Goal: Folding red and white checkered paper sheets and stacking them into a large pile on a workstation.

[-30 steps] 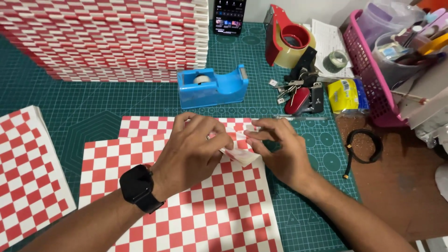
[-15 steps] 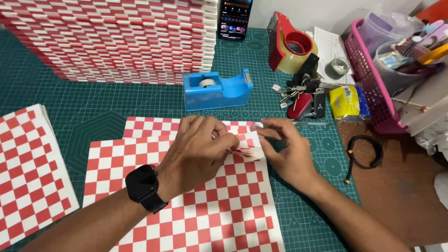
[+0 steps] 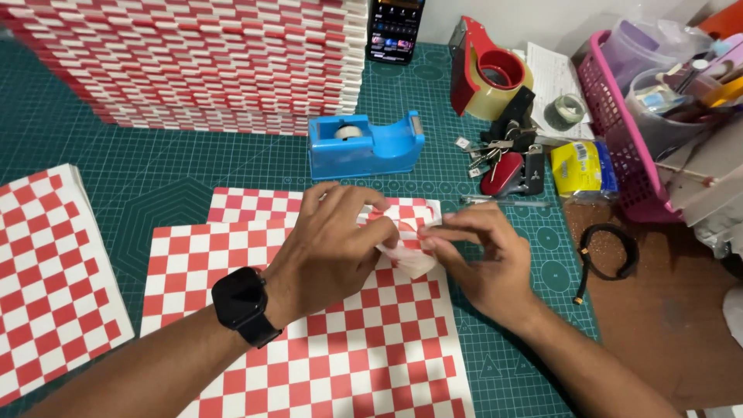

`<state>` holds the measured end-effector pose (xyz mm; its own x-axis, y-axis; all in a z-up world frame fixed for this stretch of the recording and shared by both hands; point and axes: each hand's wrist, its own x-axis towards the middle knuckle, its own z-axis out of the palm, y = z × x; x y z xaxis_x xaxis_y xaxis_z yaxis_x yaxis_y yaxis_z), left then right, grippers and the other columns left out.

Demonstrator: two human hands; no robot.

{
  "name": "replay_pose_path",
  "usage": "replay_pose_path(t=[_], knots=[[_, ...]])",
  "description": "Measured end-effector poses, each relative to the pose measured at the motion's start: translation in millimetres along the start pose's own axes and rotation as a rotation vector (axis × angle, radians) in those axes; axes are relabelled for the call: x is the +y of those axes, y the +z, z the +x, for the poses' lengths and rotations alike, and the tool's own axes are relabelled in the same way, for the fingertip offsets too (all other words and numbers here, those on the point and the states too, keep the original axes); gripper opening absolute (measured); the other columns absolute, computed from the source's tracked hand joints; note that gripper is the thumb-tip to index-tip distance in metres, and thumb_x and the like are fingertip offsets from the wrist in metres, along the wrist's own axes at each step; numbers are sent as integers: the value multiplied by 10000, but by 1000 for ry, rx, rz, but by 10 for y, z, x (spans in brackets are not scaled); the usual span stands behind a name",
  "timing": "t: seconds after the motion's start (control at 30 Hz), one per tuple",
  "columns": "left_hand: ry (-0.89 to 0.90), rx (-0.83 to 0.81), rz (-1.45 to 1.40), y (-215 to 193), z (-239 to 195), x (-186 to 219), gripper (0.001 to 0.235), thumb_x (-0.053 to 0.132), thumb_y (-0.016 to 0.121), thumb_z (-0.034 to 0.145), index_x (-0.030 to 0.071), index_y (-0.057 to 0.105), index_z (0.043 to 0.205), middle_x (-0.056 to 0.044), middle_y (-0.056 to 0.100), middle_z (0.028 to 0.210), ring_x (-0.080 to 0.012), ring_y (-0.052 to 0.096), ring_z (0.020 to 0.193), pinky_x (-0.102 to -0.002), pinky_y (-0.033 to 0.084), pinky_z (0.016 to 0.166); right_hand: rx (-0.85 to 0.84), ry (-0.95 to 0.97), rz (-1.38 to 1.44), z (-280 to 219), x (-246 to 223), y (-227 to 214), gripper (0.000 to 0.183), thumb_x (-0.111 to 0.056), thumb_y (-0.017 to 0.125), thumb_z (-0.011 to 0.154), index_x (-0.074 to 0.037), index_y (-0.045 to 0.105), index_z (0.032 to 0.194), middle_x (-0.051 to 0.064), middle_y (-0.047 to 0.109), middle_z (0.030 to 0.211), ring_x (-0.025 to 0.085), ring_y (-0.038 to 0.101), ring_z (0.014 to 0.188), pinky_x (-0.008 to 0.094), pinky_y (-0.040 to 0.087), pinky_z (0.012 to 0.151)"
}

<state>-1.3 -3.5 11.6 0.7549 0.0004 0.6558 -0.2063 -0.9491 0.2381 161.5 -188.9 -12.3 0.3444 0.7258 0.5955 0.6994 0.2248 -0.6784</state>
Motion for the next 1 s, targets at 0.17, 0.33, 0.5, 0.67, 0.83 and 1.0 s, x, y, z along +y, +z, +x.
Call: replay_pose_path(t=[0.17, 0.33, 0.5, 0.67, 0.83, 1.0], knots=[[9, -10, -17, 14, 4, -4, 226, -76, 610, 848, 143, 595, 899, 1, 608, 813, -242, 569, 778, -422, 376, 839, -17, 137, -94, 77, -64, -16, 317, -94, 682, 977, -5, 526, 1239, 177, 748, 1169, 258, 788, 1078, 319, 636, 950], [-2, -53, -6, 31, 8, -11, 200, -67, 652, 852, 119, 620, 916, -5, 615, 830, -247, 564, 762, -454, 396, 872, -52, 205, -308, 44, 71, 7, 495, -87, 851, 837, -67, 592, 1259, 102, 704, 1208, 159, 790, 1020, 259, 622, 892], [21, -40, 5, 15, -1, -6, 248, -85, 638, 850, 145, 550, 821, -5, 589, 843, -233, 542, 751, -456, 394, 883, -1, 173, -294, 4, 99, 48, 479, -71, 870, 827, -80, 610, 1230, 97, 691, 1155, 150, 807, 935, 236, 618, 879], [-43, -104, -30, 24, -5, -13, 195, -57, 596, 835, 112, 626, 928, -141, 656, 1030, -333, 610, 1018, -561, 389, 954, 21, -155, -15, -41, 160, 10, 453, 43, 809, 888, -2, 528, 1241, 160, 591, 1096, 260, 812, 978, 286, 746, 870], [-76, -108, -62, 33, -17, 6, 187, -24, 498, 864, 114, 586, 952, -53, 601, 815, -272, 554, 757, -455, 370, 904, 4, 117, -98, 42, 66, -19, 422, -70, 743, 913, -14, 530, 1274, 170, 693, 1200, 261, 799, 1052, 303, 637, 935], [-23, -75, -44, 31, -20, 8, 199, -56, 624, 824, 140, 625, 861, -13, 600, 813, -252, 561, 761, -452, 379, 872, -41, 321, -161, 55, 78, 15, 564, -112, 832, 810, -54, 576, 1309, 107, 769, 1208, 188, 807, 1046, 324, 658, 937]])
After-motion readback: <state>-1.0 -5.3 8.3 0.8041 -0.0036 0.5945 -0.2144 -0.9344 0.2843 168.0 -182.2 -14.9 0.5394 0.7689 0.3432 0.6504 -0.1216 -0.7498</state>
